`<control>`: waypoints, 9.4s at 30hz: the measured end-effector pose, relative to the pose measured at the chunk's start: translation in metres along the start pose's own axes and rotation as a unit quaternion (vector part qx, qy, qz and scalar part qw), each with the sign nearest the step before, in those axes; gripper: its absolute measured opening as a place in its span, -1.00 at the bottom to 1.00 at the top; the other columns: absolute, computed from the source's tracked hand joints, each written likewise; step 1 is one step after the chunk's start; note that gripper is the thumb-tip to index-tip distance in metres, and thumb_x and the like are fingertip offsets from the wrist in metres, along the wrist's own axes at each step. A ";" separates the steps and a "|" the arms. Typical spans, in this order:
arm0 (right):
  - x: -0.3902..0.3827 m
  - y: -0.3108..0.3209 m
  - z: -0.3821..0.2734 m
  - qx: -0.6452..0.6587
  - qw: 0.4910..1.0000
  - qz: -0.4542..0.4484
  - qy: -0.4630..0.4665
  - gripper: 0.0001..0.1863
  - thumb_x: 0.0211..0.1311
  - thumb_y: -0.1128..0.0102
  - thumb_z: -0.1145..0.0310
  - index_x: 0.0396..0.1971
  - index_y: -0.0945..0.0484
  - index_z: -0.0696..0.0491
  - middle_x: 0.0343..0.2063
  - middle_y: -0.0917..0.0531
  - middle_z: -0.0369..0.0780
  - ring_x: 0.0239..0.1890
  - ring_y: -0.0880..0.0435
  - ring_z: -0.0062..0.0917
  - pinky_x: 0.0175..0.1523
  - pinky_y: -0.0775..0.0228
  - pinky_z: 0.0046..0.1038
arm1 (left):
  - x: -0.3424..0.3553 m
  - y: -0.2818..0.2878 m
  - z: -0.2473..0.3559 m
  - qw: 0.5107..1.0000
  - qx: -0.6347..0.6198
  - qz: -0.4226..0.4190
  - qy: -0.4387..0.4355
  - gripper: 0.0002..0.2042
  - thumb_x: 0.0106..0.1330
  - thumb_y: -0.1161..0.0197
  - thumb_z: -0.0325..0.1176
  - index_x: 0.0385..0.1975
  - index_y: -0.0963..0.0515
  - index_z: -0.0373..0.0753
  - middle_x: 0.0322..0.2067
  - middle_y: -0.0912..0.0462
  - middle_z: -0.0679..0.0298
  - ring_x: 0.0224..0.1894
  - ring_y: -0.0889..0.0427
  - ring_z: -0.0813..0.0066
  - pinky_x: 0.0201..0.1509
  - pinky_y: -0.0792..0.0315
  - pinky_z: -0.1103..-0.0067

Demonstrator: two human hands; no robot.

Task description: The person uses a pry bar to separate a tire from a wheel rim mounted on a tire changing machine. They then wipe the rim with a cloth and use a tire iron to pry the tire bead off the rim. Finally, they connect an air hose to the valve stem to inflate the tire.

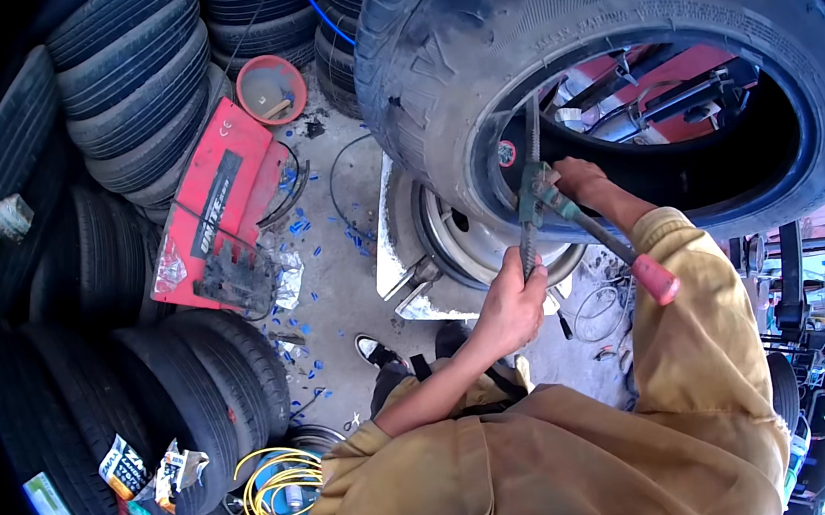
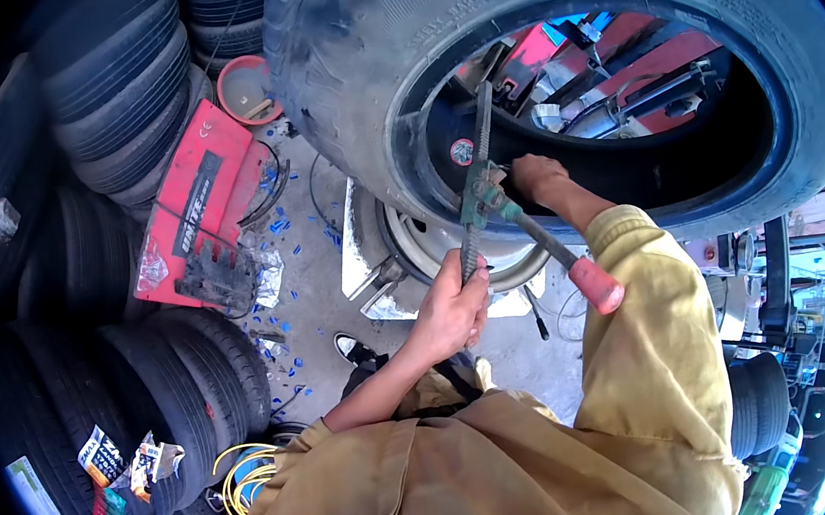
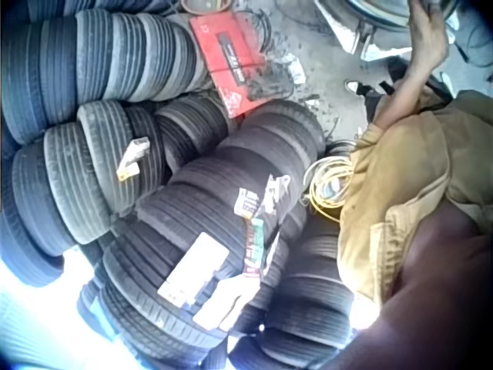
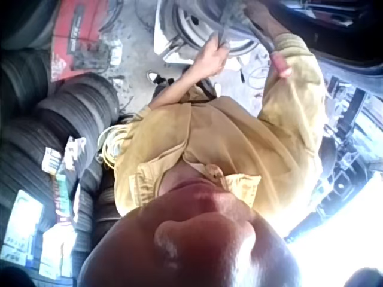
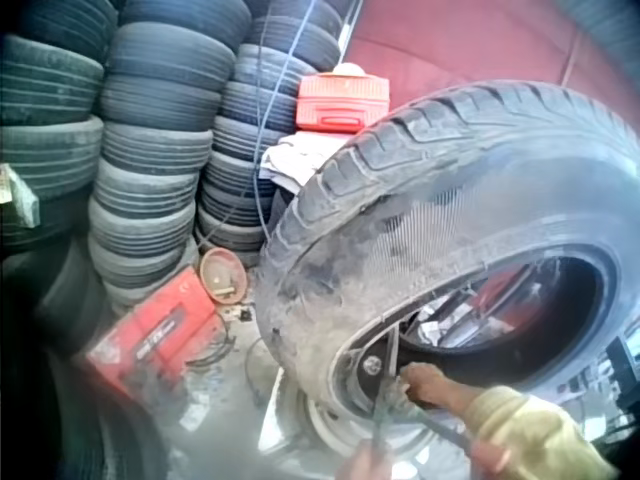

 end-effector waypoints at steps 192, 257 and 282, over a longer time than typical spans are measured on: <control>-0.026 0.021 -0.049 -0.007 0.996 0.052 0.077 -0.68 0.26 -0.18 0.26 -0.06 -0.72 0.05 -0.04 -0.72 -0.01 0.05 -0.71 -0.11 0.13 -0.57 -0.20 | -0.002 0.002 -0.001 0.999 -0.037 -0.010 -0.013 -0.85 0.58 0.03 -0.37 0.02 -0.25 -0.19 -0.57 -0.29 0.36 -0.77 -0.21 0.65 -0.77 -0.15 0.62; -0.018 0.022 -0.027 -0.029 0.998 0.055 -0.019 -0.63 0.43 0.03 0.23 0.01 -0.71 0.00 0.08 -0.68 -0.07 0.16 -0.66 -0.16 0.18 -0.54 -0.16 | -0.003 0.000 0.002 1.000 -0.009 0.019 0.001 -0.87 0.56 0.04 -0.38 -0.02 -0.25 -0.20 -0.58 -0.33 0.35 -0.76 -0.24 0.64 -0.77 -0.15 0.58; 0.001 -0.003 -0.039 0.106 0.944 0.147 0.277 -0.73 0.25 -0.18 0.27 -0.14 -0.70 0.05 -0.08 -0.71 0.00 0.05 -0.68 -0.09 0.12 -0.53 -0.16 | -0.002 -0.008 0.001 1.000 -0.007 0.003 -0.008 -0.87 0.58 0.06 -0.38 0.00 -0.23 -0.22 -0.64 -0.30 0.36 -0.79 -0.23 0.61 -0.78 -0.14 0.58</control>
Point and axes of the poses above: each hand's wrist, its own x-axis towards the middle knuckle, its own y-axis out of the back of the hand, z = x × y, the point moved 9 cm from there along x, towards the middle knuckle
